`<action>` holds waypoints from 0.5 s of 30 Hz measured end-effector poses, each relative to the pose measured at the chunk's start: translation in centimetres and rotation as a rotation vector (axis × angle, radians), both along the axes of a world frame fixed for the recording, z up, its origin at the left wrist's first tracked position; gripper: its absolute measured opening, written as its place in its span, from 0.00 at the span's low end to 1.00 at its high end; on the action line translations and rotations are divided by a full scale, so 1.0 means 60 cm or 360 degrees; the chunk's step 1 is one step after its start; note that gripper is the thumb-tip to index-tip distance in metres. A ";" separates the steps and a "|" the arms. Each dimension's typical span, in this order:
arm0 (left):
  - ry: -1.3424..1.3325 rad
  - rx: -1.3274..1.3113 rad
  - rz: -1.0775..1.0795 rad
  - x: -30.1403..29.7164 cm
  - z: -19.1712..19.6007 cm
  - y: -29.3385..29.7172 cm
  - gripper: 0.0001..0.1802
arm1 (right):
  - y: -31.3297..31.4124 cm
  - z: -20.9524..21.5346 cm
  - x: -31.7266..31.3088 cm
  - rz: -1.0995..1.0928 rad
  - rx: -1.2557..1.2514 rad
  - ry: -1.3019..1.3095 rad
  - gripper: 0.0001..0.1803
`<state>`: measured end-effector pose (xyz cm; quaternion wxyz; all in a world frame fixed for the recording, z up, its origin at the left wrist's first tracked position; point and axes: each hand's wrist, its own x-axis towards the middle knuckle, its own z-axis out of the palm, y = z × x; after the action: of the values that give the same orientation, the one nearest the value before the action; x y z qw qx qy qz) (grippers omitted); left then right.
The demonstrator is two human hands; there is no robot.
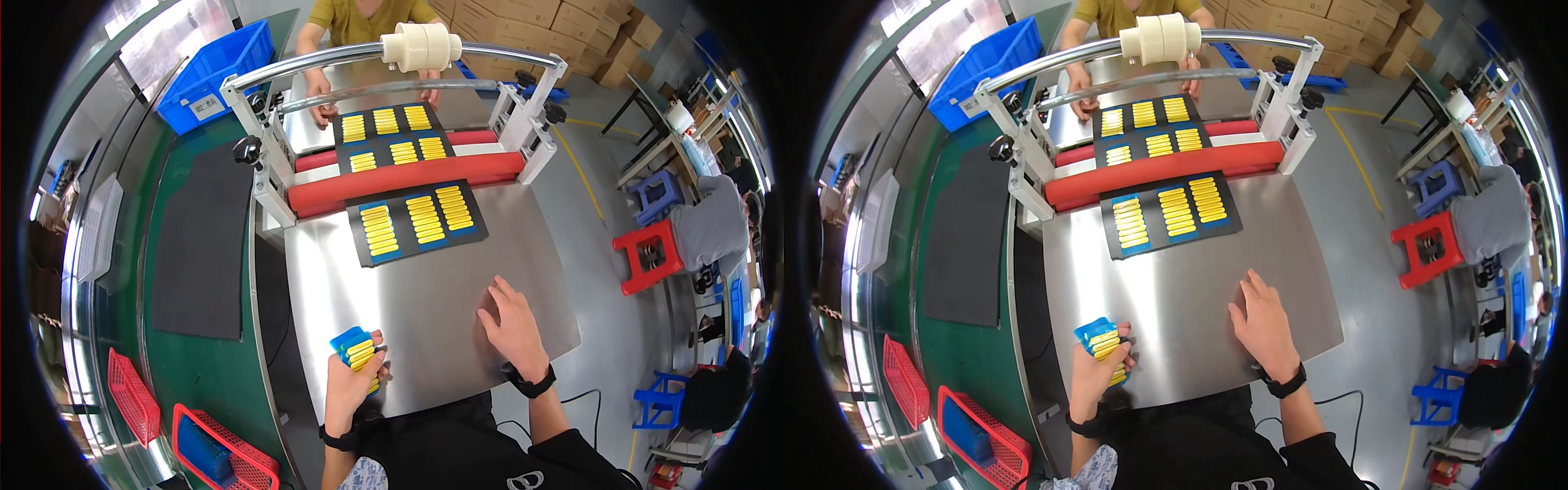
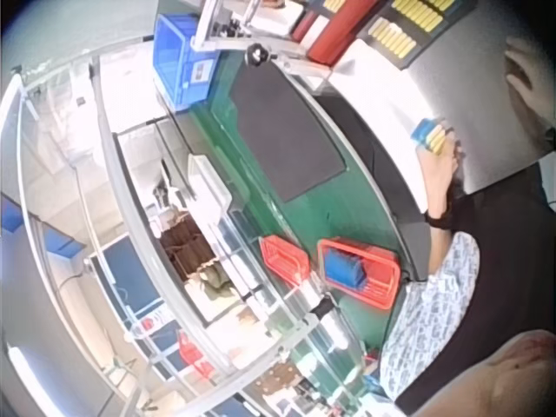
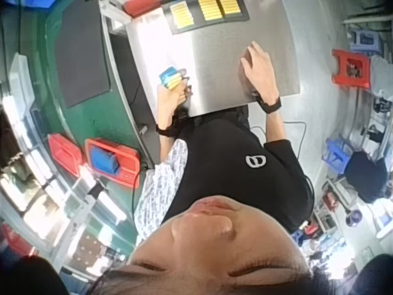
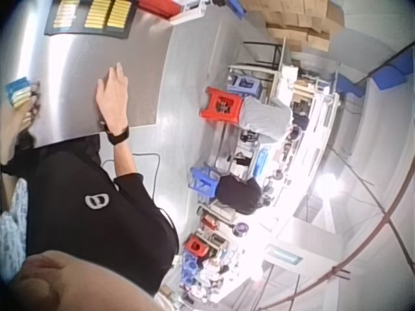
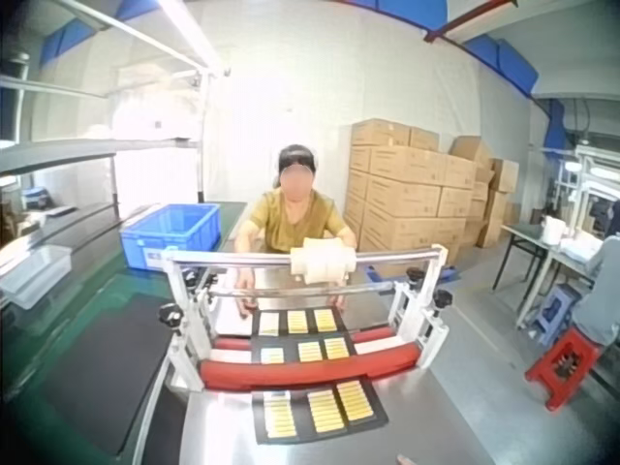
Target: The worker is aligning yellow magnetic strips onto black sheets and passing them through a manual rolling press machine.
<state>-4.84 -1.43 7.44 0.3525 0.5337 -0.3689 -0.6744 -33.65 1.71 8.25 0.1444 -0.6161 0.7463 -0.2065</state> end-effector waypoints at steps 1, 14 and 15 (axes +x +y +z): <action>0.0000 -0.0002 0.0003 0.003 0.000 0.000 0.11 | -0.001 0.001 0.003 0.0004 0.0022 0.0033 0.24; 0.0044 0.0013 0.0015 0.022 0.001 -0.002 0.13 | -0.005 0.010 0.019 -0.0005 0.0082 0.0119 0.26; 0.0059 0.0034 0.0036 0.023 -0.002 -0.002 0.11 | -0.005 0.009 0.018 0.0000 0.0079 0.0132 0.26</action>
<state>-3.48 -1.55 7.34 0.3612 0.5291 -0.3490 -0.6840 -32.54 1.39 8.77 0.1286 -0.6203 0.7565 -0.1622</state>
